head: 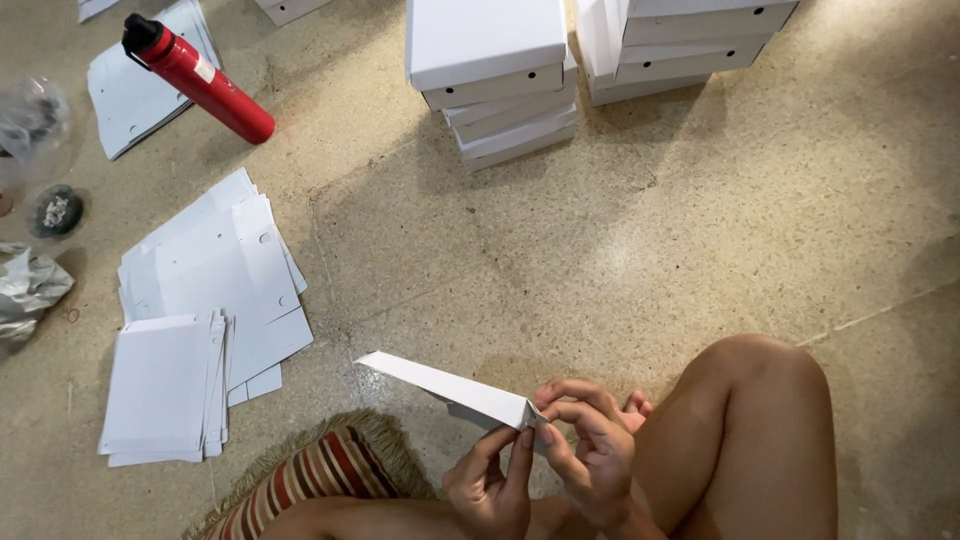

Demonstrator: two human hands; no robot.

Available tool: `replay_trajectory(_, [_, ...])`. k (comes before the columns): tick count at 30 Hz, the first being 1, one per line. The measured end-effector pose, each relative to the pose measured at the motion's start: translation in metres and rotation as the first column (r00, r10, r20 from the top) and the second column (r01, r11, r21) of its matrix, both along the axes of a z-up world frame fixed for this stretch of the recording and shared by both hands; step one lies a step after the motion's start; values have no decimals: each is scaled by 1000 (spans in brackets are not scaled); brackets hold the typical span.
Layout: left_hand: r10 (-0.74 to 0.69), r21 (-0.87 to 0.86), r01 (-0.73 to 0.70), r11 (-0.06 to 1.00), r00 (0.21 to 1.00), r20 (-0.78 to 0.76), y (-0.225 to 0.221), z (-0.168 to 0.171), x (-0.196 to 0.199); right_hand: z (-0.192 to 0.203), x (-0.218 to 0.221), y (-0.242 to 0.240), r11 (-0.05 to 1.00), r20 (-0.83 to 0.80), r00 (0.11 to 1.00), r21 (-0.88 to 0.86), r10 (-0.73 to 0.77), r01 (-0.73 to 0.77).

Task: Assembling cardboard boxes by folding flat sheets and interlocking tabs while sitting on the floor.

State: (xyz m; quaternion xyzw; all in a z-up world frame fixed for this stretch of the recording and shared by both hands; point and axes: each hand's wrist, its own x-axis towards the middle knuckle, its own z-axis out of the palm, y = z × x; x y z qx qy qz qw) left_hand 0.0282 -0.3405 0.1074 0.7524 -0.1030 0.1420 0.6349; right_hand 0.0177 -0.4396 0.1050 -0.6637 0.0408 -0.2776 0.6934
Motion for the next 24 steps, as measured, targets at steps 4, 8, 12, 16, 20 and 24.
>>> replay_trajectory(4, [2,-31,-3,1000,1000,-9,0,-1,-1,3,2,-1,995,11,999,-92,-35,36])
replay_trajectory(8, [19,-29,-19,999,1000,-5,-1,1,-1,6,3,-1,989,26,998,-137,-60,63])
replay_trajectory(12, [-20,-32,20,999,1000,3,1,3,-1,7,4,-1,987,45,997,-145,-64,70])
replay_trajectory(16, [-80,-175,84,981,996,26,3,-7,-4,10,4,-3,977,22,998,-204,-64,67])
replay_trajectory(20, [-87,-144,83,986,996,-24,5,-4,-4,12,2,-3,961,27,995,-258,-96,99])
replay_trajectory(24, [-10,-77,9,997,1000,-20,3,-4,-8,14,2,-2,969,38,996,-233,-81,87])
